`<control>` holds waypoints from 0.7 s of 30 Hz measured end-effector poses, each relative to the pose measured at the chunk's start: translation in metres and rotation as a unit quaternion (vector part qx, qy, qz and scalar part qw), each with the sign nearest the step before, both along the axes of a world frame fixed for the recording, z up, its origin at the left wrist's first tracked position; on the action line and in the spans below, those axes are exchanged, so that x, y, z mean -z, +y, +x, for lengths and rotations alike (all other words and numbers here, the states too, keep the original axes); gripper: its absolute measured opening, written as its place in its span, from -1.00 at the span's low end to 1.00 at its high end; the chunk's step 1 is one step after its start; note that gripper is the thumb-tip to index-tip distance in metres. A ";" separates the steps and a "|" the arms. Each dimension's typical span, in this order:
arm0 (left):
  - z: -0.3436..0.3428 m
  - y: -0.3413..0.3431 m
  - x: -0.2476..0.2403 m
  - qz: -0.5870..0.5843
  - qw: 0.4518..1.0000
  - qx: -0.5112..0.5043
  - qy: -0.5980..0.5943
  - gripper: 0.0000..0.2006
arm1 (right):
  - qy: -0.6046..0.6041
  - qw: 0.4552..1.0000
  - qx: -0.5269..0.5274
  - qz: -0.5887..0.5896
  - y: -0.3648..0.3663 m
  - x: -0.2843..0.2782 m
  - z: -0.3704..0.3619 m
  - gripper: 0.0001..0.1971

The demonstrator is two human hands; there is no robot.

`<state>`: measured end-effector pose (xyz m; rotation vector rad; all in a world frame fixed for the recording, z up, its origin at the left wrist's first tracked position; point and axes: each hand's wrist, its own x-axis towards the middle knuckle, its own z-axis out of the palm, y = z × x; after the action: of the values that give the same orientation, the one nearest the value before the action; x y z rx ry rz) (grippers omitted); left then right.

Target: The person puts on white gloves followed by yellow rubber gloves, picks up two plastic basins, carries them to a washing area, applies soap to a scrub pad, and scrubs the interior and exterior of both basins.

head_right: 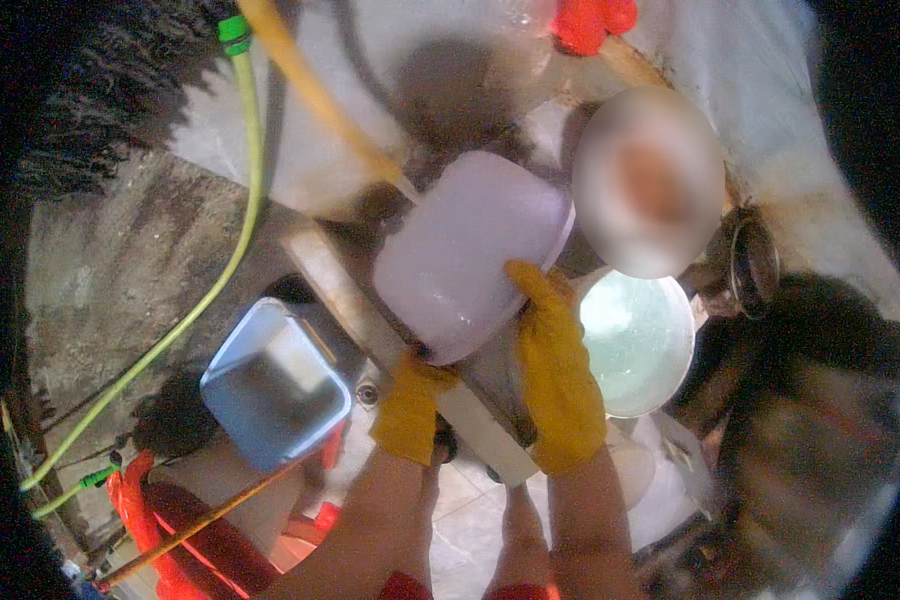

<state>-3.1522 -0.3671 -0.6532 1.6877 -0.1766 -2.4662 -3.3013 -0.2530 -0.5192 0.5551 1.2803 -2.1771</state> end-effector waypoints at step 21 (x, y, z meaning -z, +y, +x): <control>-0.063 -0.127 -0.120 -0.455 0.674 0.557 -0.166 -0.51 | 0.330 0.549 -0.571 0.514 -0.062 0.010 0.088 -0.47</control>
<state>-3.2148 -0.4944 -0.5332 1.5789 -2.5963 -1.6684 -3.2136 -0.3149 -0.5296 -0.7363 2.2952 -0.2870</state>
